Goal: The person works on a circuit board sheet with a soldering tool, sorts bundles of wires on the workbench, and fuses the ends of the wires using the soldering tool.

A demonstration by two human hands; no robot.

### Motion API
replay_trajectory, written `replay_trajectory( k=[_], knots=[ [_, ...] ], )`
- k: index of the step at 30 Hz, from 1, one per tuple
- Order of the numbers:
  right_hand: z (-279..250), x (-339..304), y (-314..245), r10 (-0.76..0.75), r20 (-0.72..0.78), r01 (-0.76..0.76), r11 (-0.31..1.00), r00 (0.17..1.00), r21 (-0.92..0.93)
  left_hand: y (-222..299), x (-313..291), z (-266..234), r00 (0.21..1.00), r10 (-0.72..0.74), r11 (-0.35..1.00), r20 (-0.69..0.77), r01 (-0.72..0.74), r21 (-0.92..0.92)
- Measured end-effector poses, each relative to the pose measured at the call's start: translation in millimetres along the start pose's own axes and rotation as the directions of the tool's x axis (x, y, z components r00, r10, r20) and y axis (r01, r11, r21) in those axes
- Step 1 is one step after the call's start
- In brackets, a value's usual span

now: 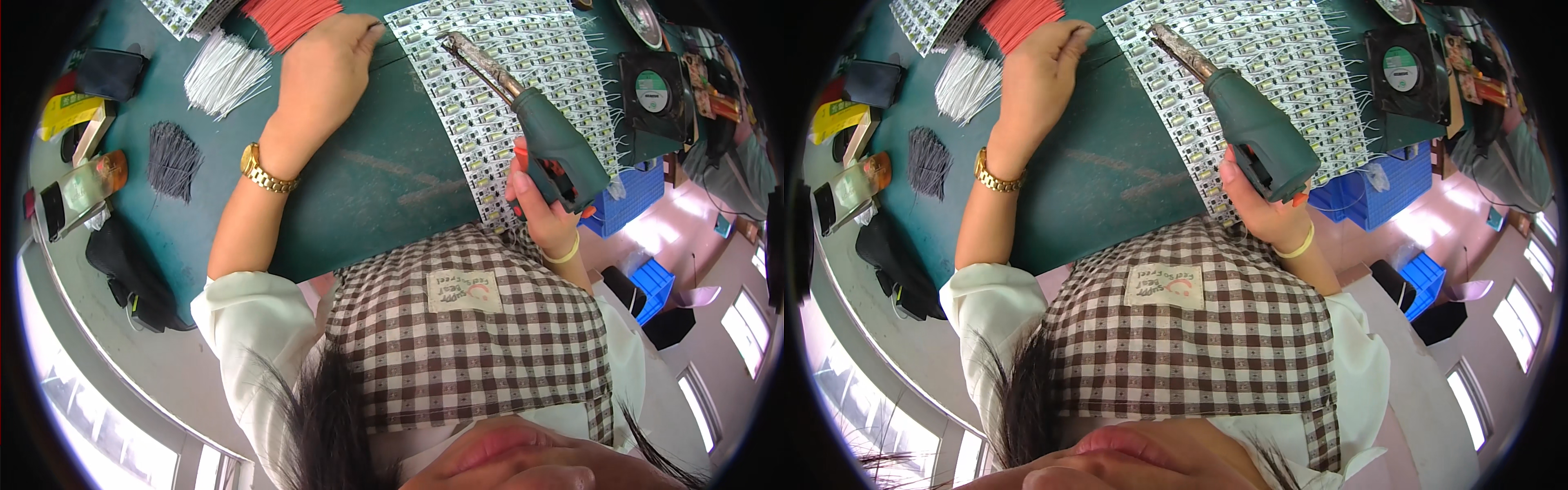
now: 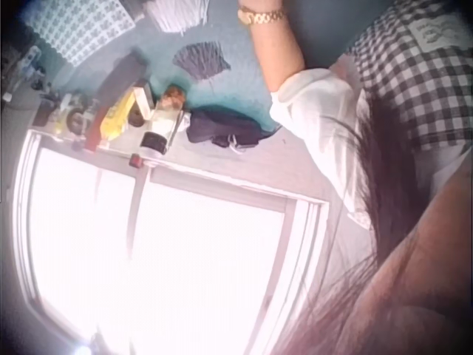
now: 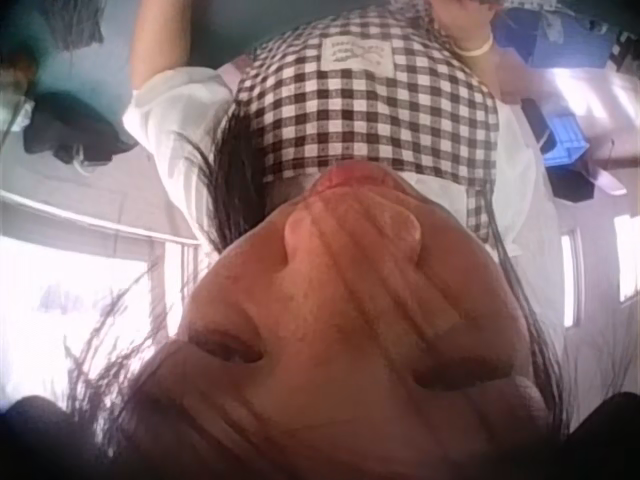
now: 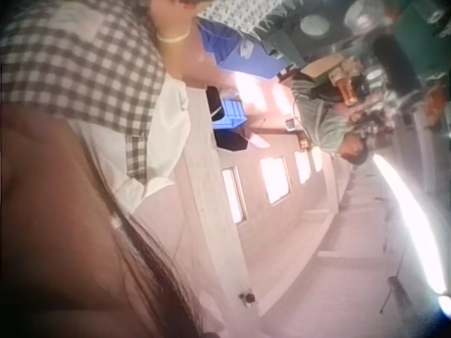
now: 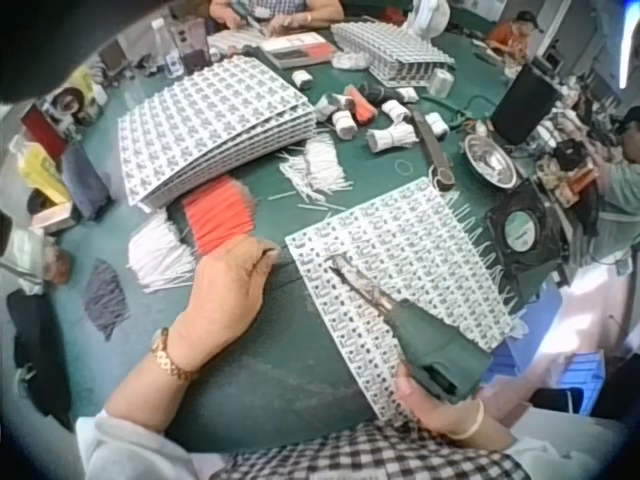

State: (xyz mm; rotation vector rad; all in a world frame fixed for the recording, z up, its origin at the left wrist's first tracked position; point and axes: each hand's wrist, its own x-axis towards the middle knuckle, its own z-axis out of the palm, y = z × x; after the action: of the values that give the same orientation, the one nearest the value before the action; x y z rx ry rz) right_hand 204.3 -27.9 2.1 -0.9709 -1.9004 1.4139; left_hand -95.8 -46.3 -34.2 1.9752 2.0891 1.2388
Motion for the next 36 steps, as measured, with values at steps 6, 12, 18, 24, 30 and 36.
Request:
replay_trajectory(
  k=[6,12,18,24,30,36],
  knots=[
    [-5.6,-8.4,-1.1,0.068,0.049,-0.07,0.997,0.996,0.029,30.1,-0.5,-17.3,0.977,-0.188,0.969,0.102,0.201,-0.146],
    [-0.2,-16.9,-0.4,0.018,-0.022,-0.018,1.0,1.0,0.003,20.7,-10.0,3.6,0.972,-0.158,0.96,0.177,0.193,-0.204],
    [2.0,-22.1,-3.3,0.087,-0.013,-0.088,0.996,0.996,-0.033,18.6,-13.2,7.0,0.942,-0.215,0.929,0.258,0.278,-0.243],
    [-2.3,-25.4,4.1,0.022,0.14,-0.009,0.995,0.99,-0.094,21.5,-13.4,6.8,0.936,-0.193,0.955,0.296,0.248,-0.164],
    [-2.9,-24.4,7.3,-0.029,0.185,0.056,0.988,0.982,-0.146,21.7,-12.5,9.4,0.94,-0.19,0.962,0.283,0.237,-0.138],
    [1.1,-21.9,4.9,-0.031,0.185,0.058,0.988,0.982,-0.143,22.3,-13.1,10.0,0.943,-0.19,0.966,0.274,0.23,-0.121]
  ],
)
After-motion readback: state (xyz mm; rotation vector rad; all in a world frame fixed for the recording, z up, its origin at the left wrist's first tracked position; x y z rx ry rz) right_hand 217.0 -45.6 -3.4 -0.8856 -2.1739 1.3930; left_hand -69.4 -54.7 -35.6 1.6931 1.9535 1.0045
